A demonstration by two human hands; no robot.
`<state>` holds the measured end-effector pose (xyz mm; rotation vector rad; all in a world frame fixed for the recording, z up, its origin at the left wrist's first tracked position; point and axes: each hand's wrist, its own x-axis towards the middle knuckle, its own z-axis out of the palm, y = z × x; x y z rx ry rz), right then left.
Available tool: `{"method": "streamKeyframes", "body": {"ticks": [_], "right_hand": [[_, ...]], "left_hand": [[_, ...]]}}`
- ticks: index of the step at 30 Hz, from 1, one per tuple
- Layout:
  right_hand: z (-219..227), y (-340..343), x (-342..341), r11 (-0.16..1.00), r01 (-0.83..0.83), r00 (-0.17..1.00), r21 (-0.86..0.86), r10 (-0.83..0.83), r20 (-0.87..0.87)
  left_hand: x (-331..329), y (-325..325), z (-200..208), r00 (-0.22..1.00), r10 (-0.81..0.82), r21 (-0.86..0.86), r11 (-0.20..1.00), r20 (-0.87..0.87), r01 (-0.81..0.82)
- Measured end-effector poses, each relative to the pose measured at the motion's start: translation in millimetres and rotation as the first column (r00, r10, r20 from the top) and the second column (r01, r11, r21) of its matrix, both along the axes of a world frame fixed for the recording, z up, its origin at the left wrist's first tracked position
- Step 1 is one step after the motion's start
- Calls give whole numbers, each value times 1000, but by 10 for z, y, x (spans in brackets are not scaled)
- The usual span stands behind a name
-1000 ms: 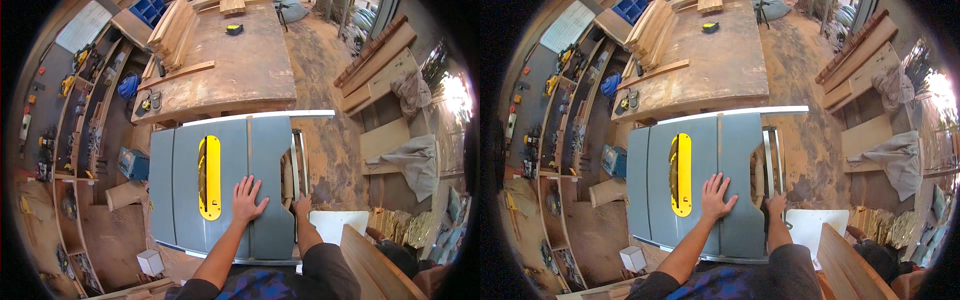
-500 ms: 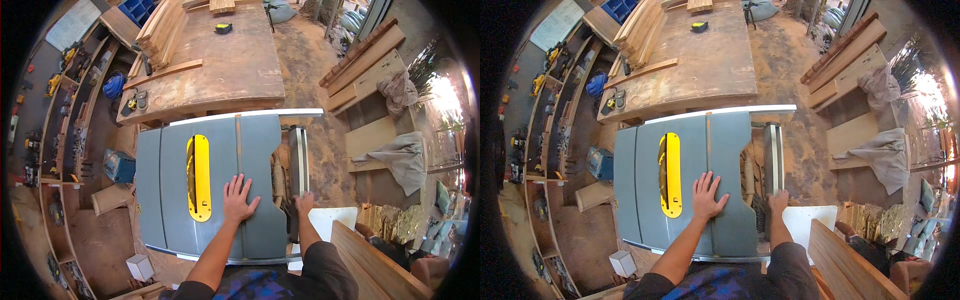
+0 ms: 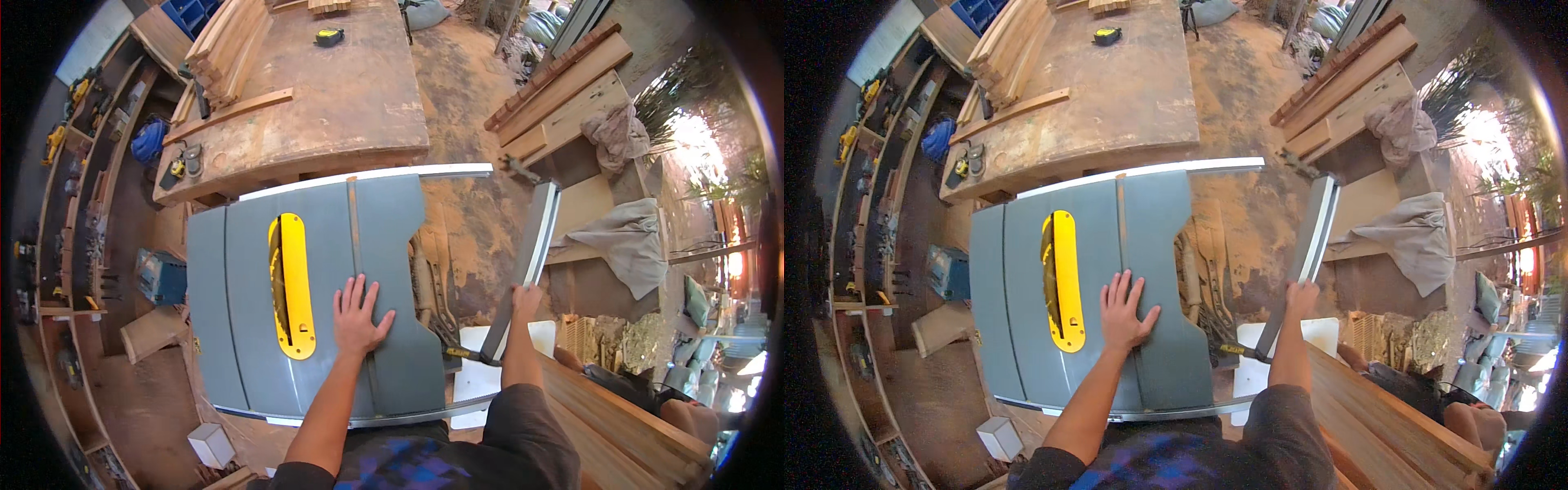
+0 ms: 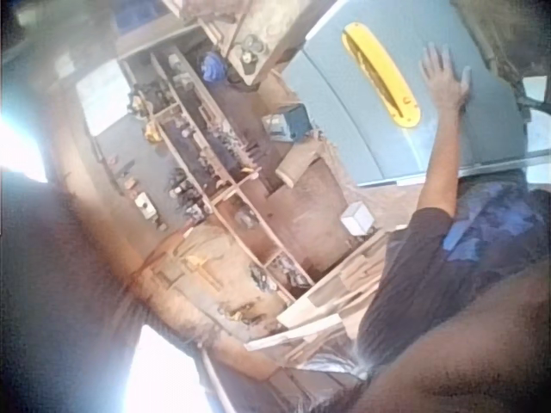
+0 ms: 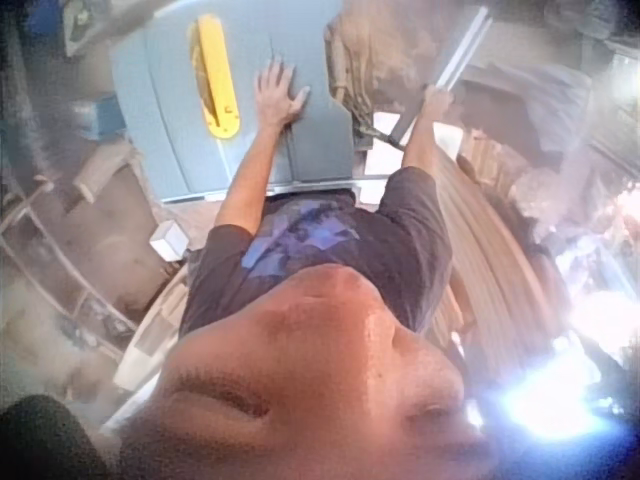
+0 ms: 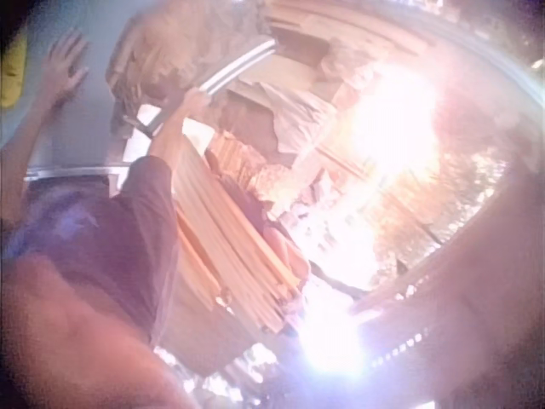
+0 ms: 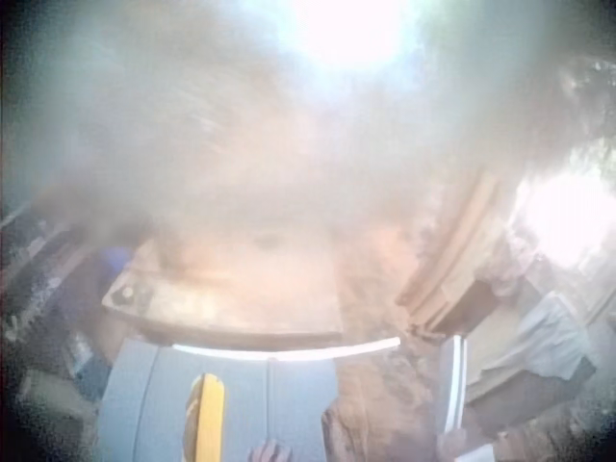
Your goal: Adjusting the fence and measuring the table saw for woodworking.
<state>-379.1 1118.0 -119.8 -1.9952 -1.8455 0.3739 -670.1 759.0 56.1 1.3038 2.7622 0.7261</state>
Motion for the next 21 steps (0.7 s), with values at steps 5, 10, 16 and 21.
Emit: {"method": "streamKeyframes", "body": {"ticks": [5,10,16,21], "right_hand": [[804,711,152,990,-17,997,-139,6,-76],[2023,742,64,961,-271,929,-60,245,-277],[2938,-160,-52,885,-439,876,-153,385,-291],[3080,-1141,-369,850,-461,881,-253,407,-240]], "left_hand": [[-45,-52,66,1000,-6,-38,999,13,6],[-75,-159,38,1000,13,-32,999,17,-12],[-79,-243,-32,1000,-2,-6,1000,19,2],[-121,-322,-34,997,-21,68,998,77,16]]}}
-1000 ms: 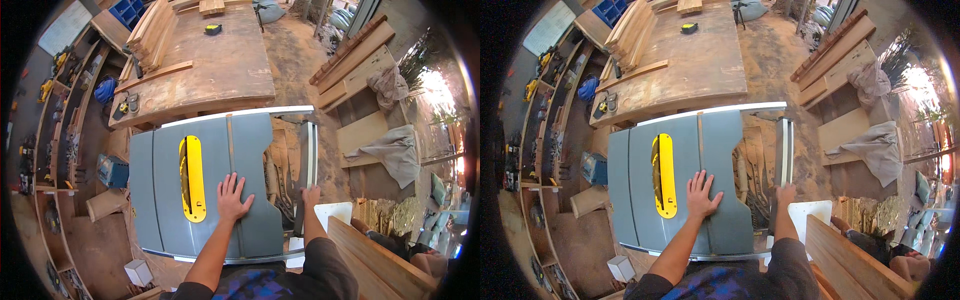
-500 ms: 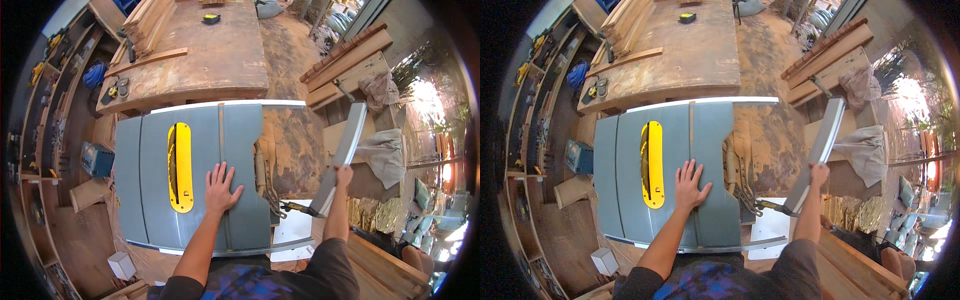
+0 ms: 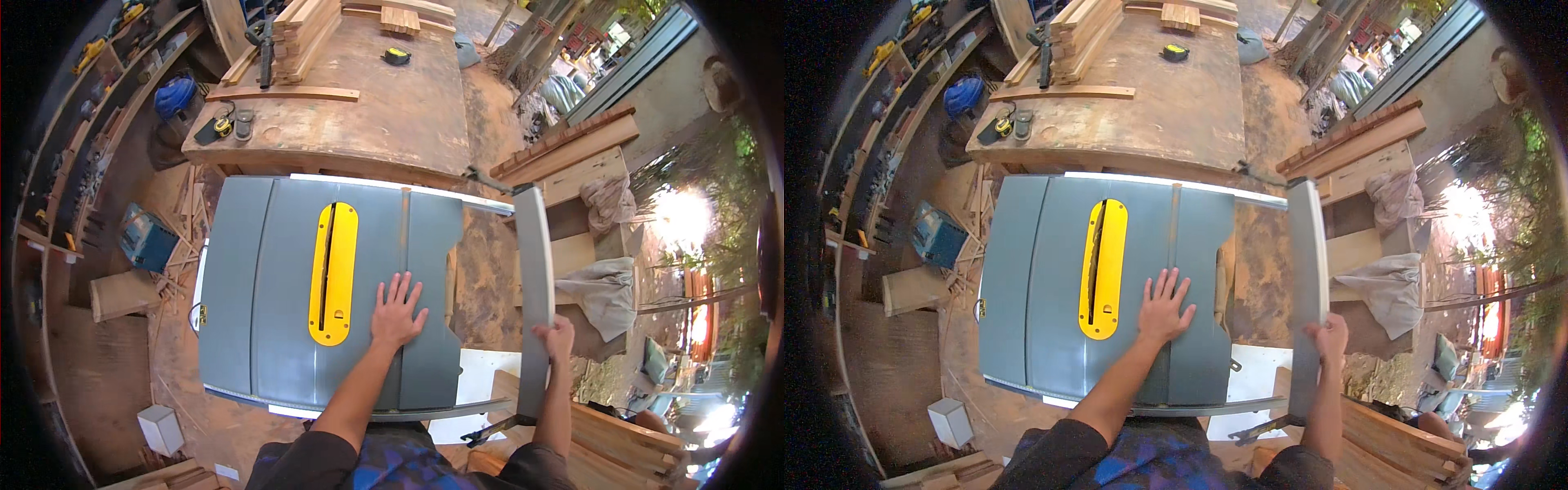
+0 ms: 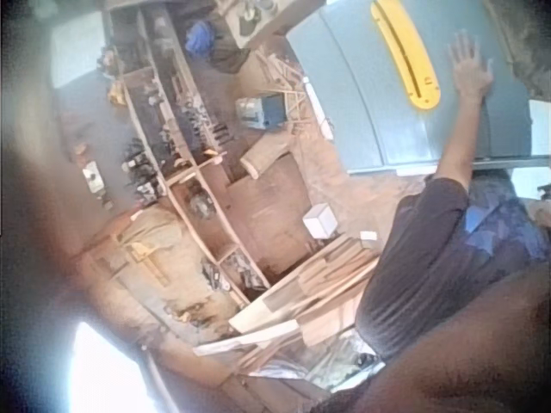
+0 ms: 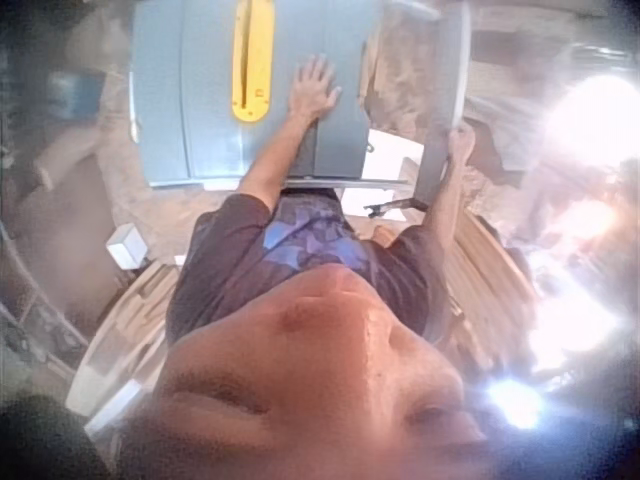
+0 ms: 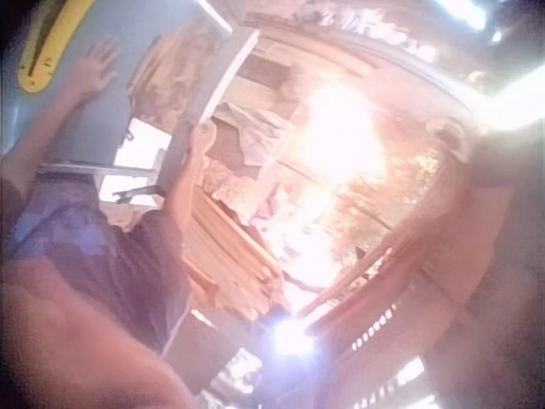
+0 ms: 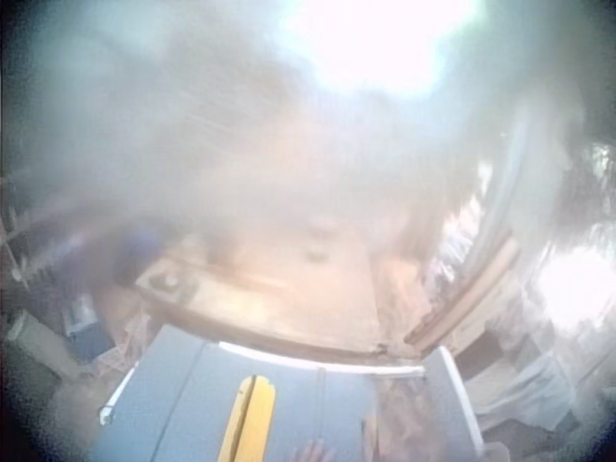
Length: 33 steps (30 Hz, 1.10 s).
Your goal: Adjusting the fence and measuring the table saw for woodworking.
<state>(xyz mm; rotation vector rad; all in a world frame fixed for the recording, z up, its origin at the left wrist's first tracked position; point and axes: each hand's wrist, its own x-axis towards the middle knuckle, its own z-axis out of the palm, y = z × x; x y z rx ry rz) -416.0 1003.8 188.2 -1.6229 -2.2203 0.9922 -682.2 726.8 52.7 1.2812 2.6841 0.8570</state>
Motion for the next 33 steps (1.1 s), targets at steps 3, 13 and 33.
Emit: {"method": "streamKeyframes", "body": {"ticks": [3,13,33], "right_hand": [[-190,-268,-141,937,-114,990,329,81,114],[101,-755,-923,874,-154,925,461,-36,378],[-401,-1088,-786,707,-319,928,632,98,359]], "left_hand": [[-28,-29,-15,1000,-11,20,1000,17,11],[-187,-56,13,986,-79,-1,997,149,80],[-79,7,-39,995,-102,-62,993,20,103]]}}
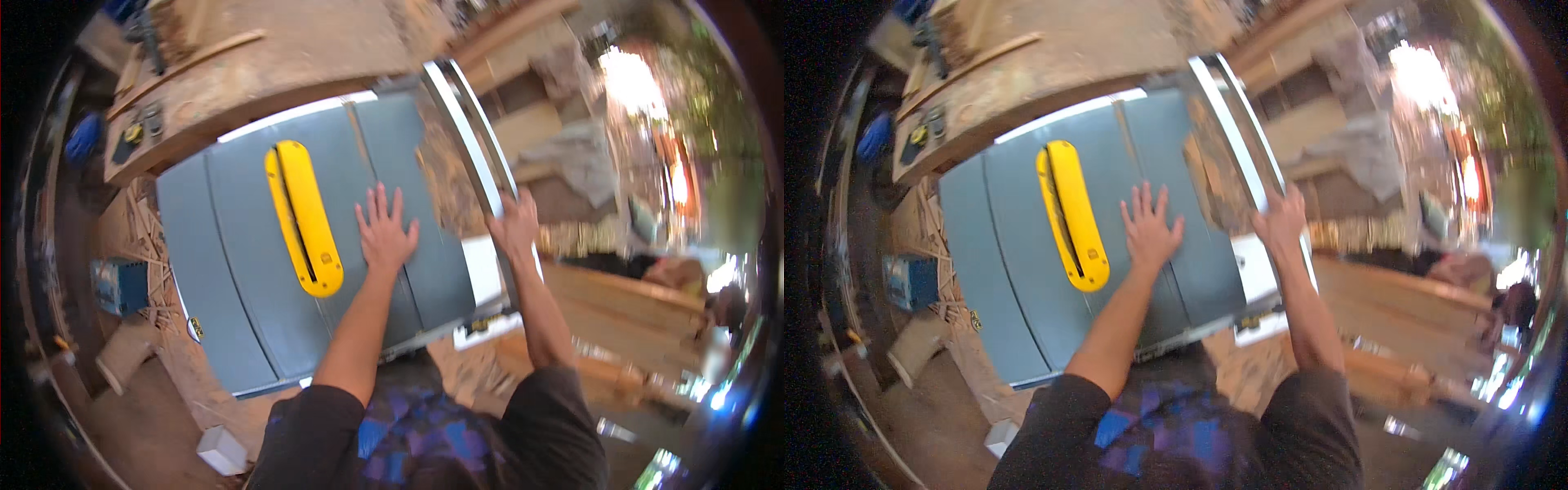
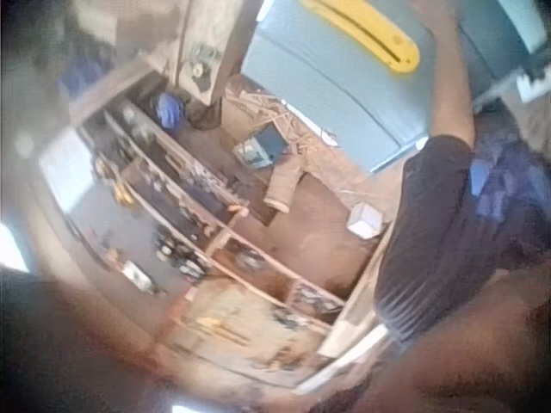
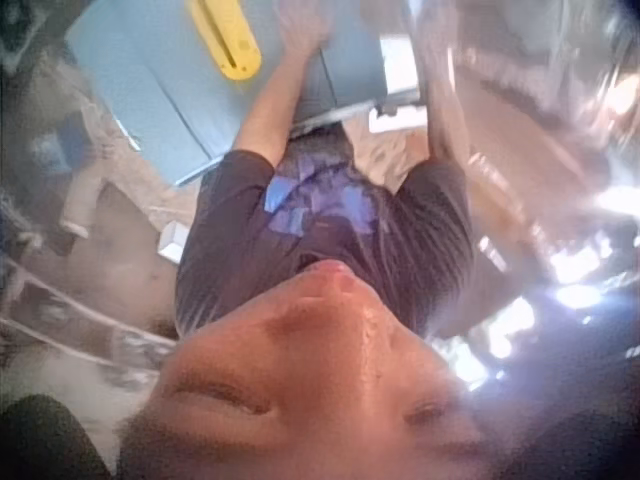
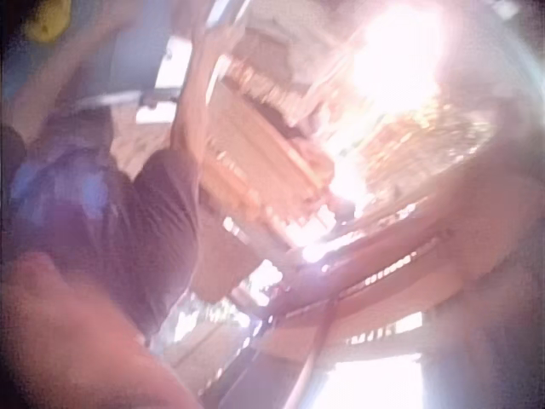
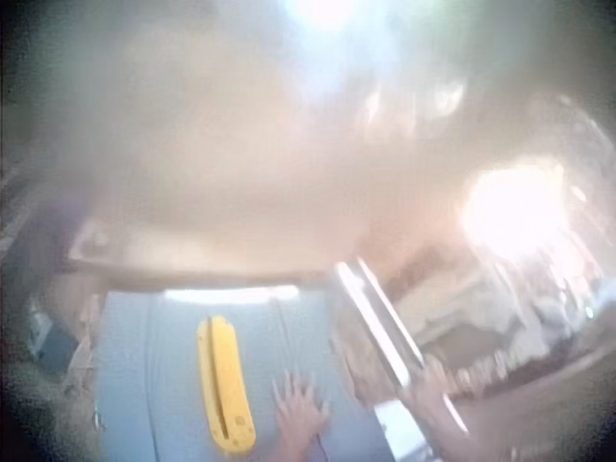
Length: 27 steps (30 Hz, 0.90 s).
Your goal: Adjusting the fence and measuring the table saw for woodworking.
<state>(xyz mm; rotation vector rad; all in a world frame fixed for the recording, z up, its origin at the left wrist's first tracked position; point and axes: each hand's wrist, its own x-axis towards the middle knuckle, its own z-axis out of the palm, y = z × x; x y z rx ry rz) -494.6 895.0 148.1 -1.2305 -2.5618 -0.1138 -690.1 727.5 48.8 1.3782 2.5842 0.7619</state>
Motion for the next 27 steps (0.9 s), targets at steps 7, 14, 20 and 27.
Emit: {"method": "streamKeyframes", "body": {"ticks": [7,14,20,27], "right_hand": [[-103,-97,-99,997,83,988,-9,-83,-134],[-102,-331,-37,982,182,976,-41,-185,-112],[-39,-506,-179,966,256,950,-27,-257,-179],[228,-837,-486,940,339,935,-25,-340,-97]], "left_hand": [[46,138,-163,995,28,-23,999,-93,-31],[185,81,-192,992,3,-62,998,-123,-10],[201,56,-196,990,10,-63,998,-141,-19],[180,42,-212,988,20,-63,998,-153,-30]]}}
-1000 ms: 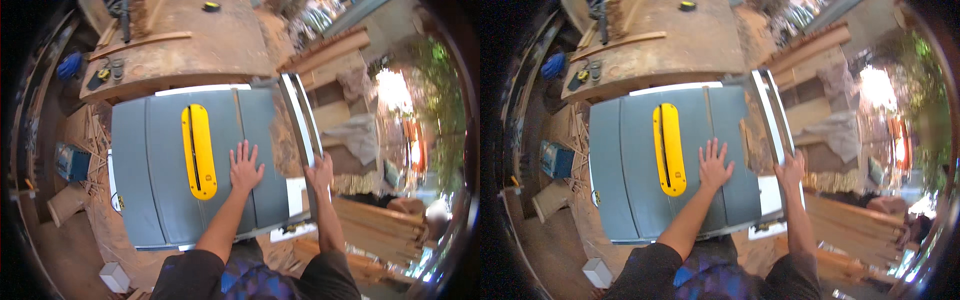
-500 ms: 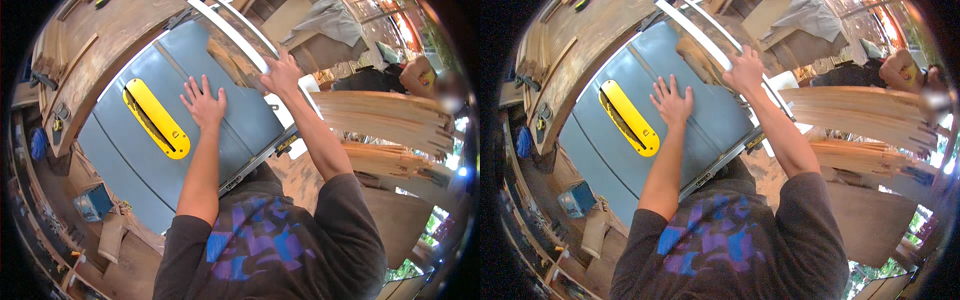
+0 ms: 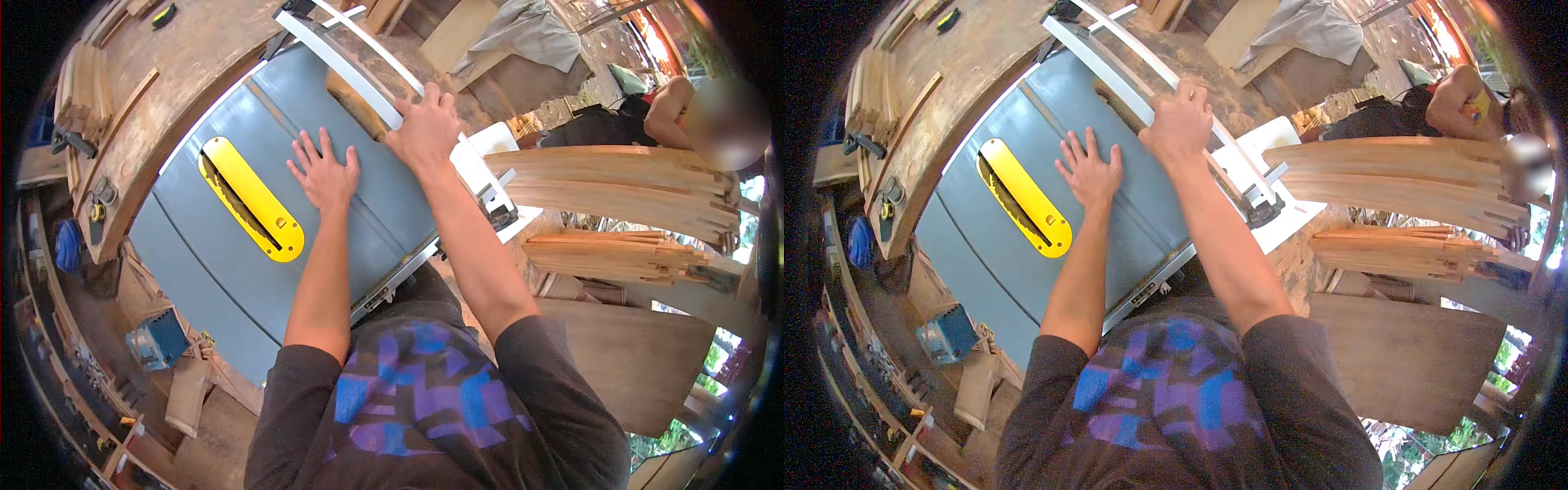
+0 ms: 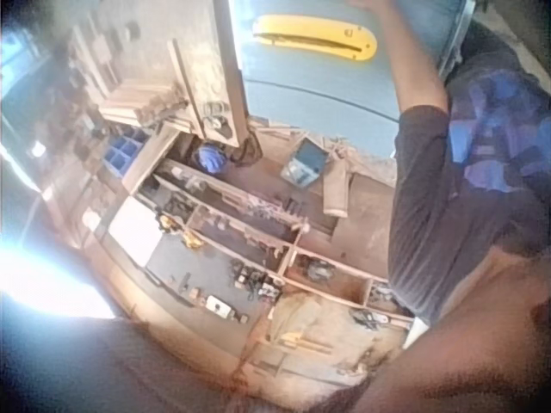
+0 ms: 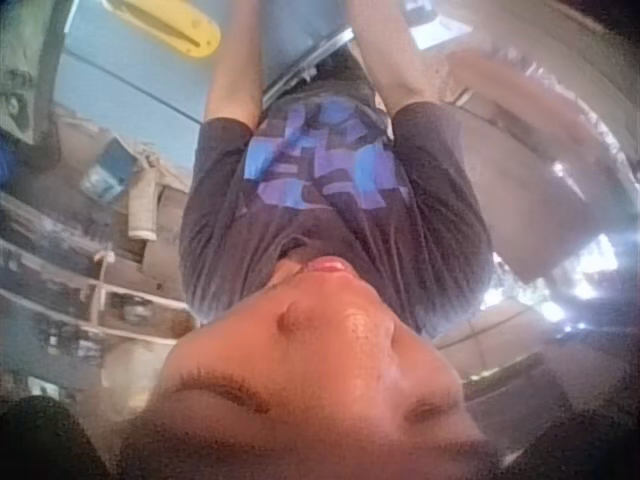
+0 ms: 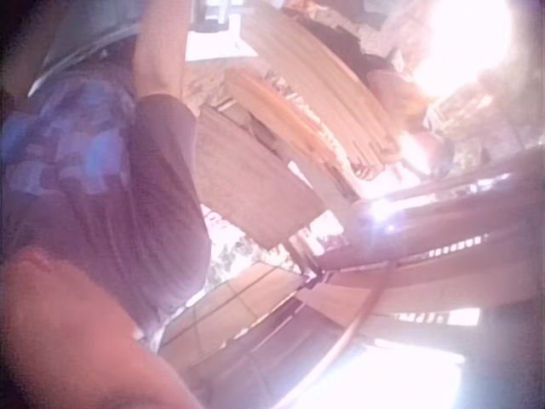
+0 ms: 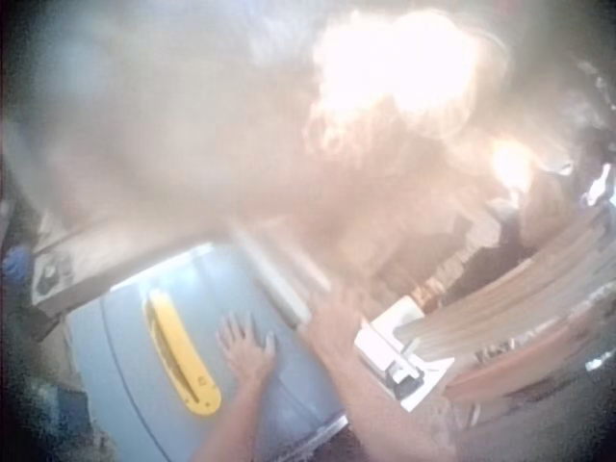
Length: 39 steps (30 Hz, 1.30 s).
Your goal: Adjusting the fence and measuring the table saw for woodworking.
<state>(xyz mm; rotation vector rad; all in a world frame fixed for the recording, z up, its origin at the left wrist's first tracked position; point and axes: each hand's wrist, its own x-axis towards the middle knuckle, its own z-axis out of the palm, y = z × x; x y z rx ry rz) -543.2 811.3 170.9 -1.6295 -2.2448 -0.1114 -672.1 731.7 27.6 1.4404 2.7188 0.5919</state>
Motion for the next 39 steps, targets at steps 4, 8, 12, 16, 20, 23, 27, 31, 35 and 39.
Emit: {"method": "streamKeyframes", "body": {"ticks": [4,8,12,16,20,23,27,31,35,39], "right_hand": [[56,-70,-43,999,-35,995,24,33,95],[117,-25,-60,996,-45,990,-77,55,126],[67,90,27,995,-28,999,-94,30,15],[34,167,102,993,-23,992,-114,37,123],[279,115,161,975,8,979,-222,37,199],[238,96,90,972,-70,982,-226,107,156],[259,154,169,959,-113,960,-262,172,219],[223,261,262,946,-148,941,-289,225,254],[168,342,331,928,-216,933,-303,288,217],[193,365,359,895,-259,949,-364,307,79]], "left_hand": [[43,14,17,1000,-11,72,997,29,9],[32,-1,-1,1000,-9,94,996,16,7],[-12,-93,80,995,-17,310,951,97,-14],[860,-587,366,725,-288,580,793,626,-186],[2118,-1451,398,-287,53,90,882,956,462],[2496,-1647,-101,-634,421,-175,893,649,414],[2759,-1481,-214,-905,90,-274,961,415,-30],[2963,-1368,-214,-881,-85,-382,879,465,-286],[3064,-1300,-205,-846,-173,-417,809,504,-414],[3122,-1282,-246,-807,-228,-383,788,545,-482]]}}
